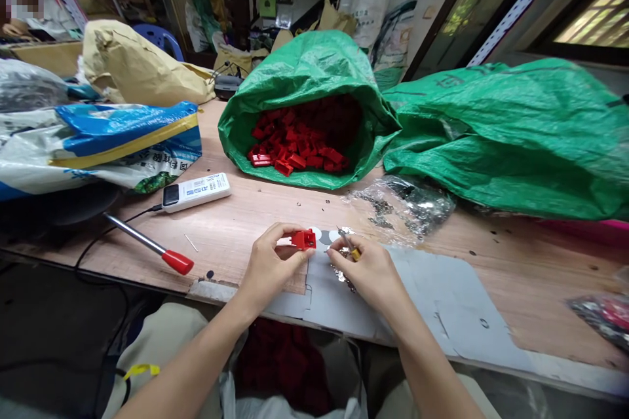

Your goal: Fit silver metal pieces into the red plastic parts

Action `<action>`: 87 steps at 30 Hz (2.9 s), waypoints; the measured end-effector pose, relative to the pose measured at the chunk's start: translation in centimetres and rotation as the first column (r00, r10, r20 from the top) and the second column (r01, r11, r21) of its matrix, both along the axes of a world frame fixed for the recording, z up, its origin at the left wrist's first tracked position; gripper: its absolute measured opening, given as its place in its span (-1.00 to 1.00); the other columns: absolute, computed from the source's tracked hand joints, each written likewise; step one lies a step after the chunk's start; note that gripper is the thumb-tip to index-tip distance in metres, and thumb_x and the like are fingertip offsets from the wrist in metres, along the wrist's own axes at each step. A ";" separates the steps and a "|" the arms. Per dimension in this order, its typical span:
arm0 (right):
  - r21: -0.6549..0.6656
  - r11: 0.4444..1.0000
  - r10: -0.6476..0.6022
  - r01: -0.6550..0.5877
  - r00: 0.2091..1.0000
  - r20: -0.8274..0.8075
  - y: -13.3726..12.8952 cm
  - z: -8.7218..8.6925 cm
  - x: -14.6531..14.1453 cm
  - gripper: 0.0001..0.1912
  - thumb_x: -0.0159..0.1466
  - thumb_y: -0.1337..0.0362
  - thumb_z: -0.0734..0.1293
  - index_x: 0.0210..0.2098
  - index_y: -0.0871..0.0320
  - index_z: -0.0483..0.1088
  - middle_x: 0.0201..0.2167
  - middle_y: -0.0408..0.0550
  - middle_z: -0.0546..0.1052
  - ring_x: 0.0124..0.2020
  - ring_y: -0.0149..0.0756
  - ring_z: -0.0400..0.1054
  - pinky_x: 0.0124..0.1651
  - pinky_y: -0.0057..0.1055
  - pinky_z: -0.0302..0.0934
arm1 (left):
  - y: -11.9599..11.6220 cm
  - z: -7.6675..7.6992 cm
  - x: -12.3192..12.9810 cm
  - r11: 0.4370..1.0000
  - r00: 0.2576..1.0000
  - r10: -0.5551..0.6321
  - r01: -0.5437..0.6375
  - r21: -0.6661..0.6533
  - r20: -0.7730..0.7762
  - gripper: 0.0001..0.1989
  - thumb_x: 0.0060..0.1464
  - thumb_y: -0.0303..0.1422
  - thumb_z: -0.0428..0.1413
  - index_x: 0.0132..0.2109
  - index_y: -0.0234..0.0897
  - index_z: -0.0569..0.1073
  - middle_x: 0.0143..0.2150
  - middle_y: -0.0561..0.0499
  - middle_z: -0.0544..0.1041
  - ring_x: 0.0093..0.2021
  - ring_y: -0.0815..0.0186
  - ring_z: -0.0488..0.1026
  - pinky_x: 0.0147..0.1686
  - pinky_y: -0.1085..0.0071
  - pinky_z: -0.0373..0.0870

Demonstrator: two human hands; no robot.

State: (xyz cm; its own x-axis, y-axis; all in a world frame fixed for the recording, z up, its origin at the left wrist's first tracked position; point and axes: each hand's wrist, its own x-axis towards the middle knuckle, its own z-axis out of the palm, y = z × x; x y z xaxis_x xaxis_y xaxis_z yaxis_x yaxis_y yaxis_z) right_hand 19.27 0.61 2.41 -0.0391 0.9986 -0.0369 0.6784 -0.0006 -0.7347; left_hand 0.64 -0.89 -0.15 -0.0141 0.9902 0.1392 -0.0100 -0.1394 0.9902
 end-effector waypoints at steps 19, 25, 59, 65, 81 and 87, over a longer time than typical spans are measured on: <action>-0.198 0.978 -0.044 -0.067 0.859 -0.510 0.7 -0.2 -0.3 -0.51 0.04 0.01 0.48 -0.15 0.19 0.42 -0.51 -0.18 0.46 -0.64 -0.45 0.19 -0.58 -0.47 0.07 | -0.8 0.2 0.2 0.971 0.986 -0.147 0.159 0.179 -0.079 -0.77 0.09 -0.42 0.25 -0.07 -0.14 0.57 -0.06 -0.05 0.49 0.00 0.21 0.51 -0.11 0.31 0.64; -0.242 0.967 -0.074 -0.082 0.817 -0.572 0.5 0.0 -0.4 -0.44 0.00 -0.03 0.53 -0.13 0.17 0.42 -0.49 -0.21 0.44 -0.68 -0.55 0.05 -0.65 -0.52 -0.11 | -0.8 0.5 0.3 0.970 0.993 -0.103 0.112 0.217 -0.054 -0.76 0.06 -0.47 0.25 -0.10 -0.15 0.58 -0.10 -0.04 0.53 -0.06 0.23 0.53 -0.15 0.33 0.65; -0.338 0.894 -0.041 -0.294 0.697 -0.716 0.7 0.3 0.7 -0.49 0.05 0.04 0.56 -0.15 0.21 0.43 -0.71 -0.36 0.16 -0.67 -0.58 -0.14 -0.65 -0.58 -0.35 | -0.5 0.6 -0.2 0.980 0.993 -0.121 0.117 0.163 0.012 -0.75 0.07 -0.39 0.29 -0.07 -0.16 0.55 -0.08 0.02 0.54 -0.06 0.33 0.53 -0.05 0.44 0.59; -0.321 0.898 -0.032 -0.301 0.682 -0.730 0.6 0.4 0.8 -0.51 0.08 0.03 0.54 -0.16 0.23 0.42 -0.68 -0.34 0.17 -0.65 -0.58 -0.13 -0.64 -0.57 -0.36 | -0.6 0.6 -0.3 0.973 0.993 -0.121 0.118 0.198 0.001 -0.75 0.07 -0.39 0.29 -0.07 -0.14 0.55 -0.09 0.04 0.54 -0.07 0.35 0.53 -0.04 0.45 0.58; -0.271 0.922 0.011 -0.276 0.717 -0.697 -0.2 0.6 0.1 -0.51 0.07 -0.04 0.53 -0.23 0.18 0.38 -0.60 -0.32 0.24 -0.67 -0.61 -0.13 -0.64 -0.55 -0.29 | -0.9 0.4 -0.5 0.965 0.993 -0.089 0.104 0.241 -0.073 -0.74 0.02 -0.45 0.32 -0.10 -0.22 0.57 -0.17 0.03 0.61 -0.15 0.33 0.58 -0.09 0.44 0.59; -0.247 0.928 0.021 -0.279 0.702 -0.712 -0.7 1.5 0.3 -0.55 0.08 0.00 0.53 -0.21 0.17 0.42 -0.65 -0.35 0.17 -0.65 -0.56 -0.12 -0.61 -0.54 -0.22 | -0.9 0.5 -0.7 0.933 0.994 -0.065 0.090 0.348 -0.083 -0.69 0.02 -0.45 0.33 -0.05 -0.17 0.55 -0.11 0.04 0.60 -0.11 0.33 0.58 -0.03 0.42 0.59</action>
